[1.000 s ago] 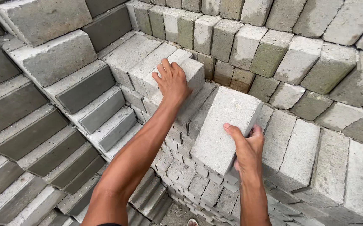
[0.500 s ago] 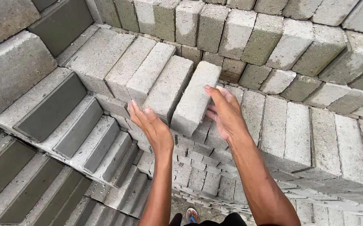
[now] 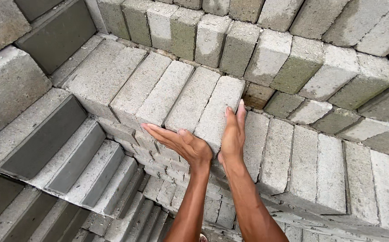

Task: The person repeatedly picks up two concrete bricks from a wheelbarrow and places them onto a growing stack. The person carries the bricks by hand and arranges them in rows on top of existing layers.

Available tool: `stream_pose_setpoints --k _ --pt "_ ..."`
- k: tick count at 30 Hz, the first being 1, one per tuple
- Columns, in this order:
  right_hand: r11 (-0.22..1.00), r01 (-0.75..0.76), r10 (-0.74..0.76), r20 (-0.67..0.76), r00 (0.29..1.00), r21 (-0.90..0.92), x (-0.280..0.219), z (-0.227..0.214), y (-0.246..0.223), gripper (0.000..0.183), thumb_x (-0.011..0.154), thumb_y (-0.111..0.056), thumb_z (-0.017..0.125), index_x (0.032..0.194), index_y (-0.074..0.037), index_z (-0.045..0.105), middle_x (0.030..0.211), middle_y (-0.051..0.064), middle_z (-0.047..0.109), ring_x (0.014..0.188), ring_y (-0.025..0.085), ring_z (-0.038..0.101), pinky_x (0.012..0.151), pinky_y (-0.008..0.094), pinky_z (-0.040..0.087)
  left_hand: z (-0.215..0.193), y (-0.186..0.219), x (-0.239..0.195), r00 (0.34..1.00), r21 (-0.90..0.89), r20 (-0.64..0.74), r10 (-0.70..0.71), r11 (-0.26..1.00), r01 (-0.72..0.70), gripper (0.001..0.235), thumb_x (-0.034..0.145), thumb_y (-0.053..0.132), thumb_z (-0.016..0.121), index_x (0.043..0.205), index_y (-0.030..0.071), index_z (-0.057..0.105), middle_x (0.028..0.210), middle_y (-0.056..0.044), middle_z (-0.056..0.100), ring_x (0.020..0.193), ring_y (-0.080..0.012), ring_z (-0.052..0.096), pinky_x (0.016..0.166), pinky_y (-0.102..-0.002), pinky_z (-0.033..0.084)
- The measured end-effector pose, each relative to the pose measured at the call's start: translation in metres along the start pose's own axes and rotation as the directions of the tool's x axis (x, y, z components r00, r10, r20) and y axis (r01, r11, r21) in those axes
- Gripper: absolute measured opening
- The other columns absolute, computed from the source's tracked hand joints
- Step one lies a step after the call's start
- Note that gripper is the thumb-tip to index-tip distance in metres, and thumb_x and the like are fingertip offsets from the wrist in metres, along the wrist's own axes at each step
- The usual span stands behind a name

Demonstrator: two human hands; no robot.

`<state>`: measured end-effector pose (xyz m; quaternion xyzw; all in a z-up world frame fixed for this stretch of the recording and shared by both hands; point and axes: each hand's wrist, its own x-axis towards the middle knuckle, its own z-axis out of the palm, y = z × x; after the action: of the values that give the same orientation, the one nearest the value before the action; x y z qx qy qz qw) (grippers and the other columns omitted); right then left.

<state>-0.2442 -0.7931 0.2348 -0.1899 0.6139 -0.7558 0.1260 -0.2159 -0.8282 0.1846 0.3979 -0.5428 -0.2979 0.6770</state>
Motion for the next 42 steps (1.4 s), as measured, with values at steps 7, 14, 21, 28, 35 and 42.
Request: stream_pose_setpoints --k 7,14,21,28,35,42 --pt "0.987 0.146 -0.145 -0.018 0.989 0.073 -0.016 -0.029 0.026 0.064 0.1 -0.035 0.031 0.143 0.006 0.009 0.148 0.033 0.004 0.139 0.044 0.001 0.114 0.053 -0.002 -0.033 -0.014 -0.013 0.987 -0.042 0.16 -0.017 0.999 0.024 0.064 0.098 0.032 0.029 0.146 0.0 0.004 0.148 -0.029 0.002 0.138 -0.0457 0.003 0.111 -0.056 0.003" --pt "0.962 0.27 -0.248 -0.296 0.923 0.035 -0.172 -0.118 0.038 0.041 0.101 -0.025 0.031 0.134 -0.001 0.031 0.134 0.026 0.04 0.131 0.041 0.031 0.106 0.055 0.028 -0.155 0.016 -0.109 0.816 -0.127 0.574 -0.064 0.978 0.166 0.048 0.096 0.02 0.036 0.14 0.001 0.027 0.128 -0.021 0.029 0.121 -0.039 0.03 0.105 -0.048 0.022" --pt "0.996 0.017 -0.077 -0.764 0.641 -0.086 -0.336 -0.204 0.071 0.028 0.095 -0.014 0.046 0.122 -0.008 0.047 0.109 0.006 0.058 0.1 0.014 0.056 0.084 0.028 0.051 -0.259 0.034 -0.223 0.189 -0.071 0.982 0.005 0.936 0.344 0.045 0.093 0.015 0.046 0.129 -0.007 0.033 0.11 -0.025 0.041 0.107 -0.0396 0.042 0.092 -0.05 0.031" --pt "0.982 0.005 -0.184 -0.959 0.216 -0.188 -0.5 -0.298 0.086 0.025 0.092 -0.008 0.047 0.116 -0.007 0.052 0.106 0.009 0.061 0.095 0.016 0.061 0.079 0.029 0.054 -0.34 0.078 -0.337 -0.347 -0.065 0.908 0.237 0.894 0.443 0.033 0.09 0.014 0.052 0.117 -0.004 0.047 0.101 -0.018 0.055 0.1 -0.0356 0.052 0.088 -0.047 0.038" --pt "0.98 -0.064 -0.196 -0.967 -0.162 -0.188 -0.664 -0.352 0.07 0.028 0.091 -0.006 0.047 0.118 -0.005 0.052 0.106 0.012 0.06 0.093 0.017 0.062 0.077 0.027 0.055 -0.444 0.119 -0.453 -0.552 -0.164 0.71 0.438 0.865 0.475 0.034 0.086 0.015 0.058 0.117 0.003 0.051 0.095 -0.014 0.061 0.093 -0.0332 0.057 0.084 -0.04 0.046" --pt "0.991 -0.094 -0.124 -0.915 -0.383 -0.095 -0.816 -0.438 0.06 0.029 0.089 -0.005 0.046 0.118 -0.004 0.051 0.106 0.012 0.06 0.093 0.017 0.062 0.076 0.027 0.055 -0.555 0.189 -0.585 -0.71 -0.22 0.506 0.49 0.869 0.443 0.026 0.086 0.018 0.058 0.107 0.003 0.056 0.094 -0.013 0.06 0.089 -0.0296 0.058 0.079 -0.043 0.046"
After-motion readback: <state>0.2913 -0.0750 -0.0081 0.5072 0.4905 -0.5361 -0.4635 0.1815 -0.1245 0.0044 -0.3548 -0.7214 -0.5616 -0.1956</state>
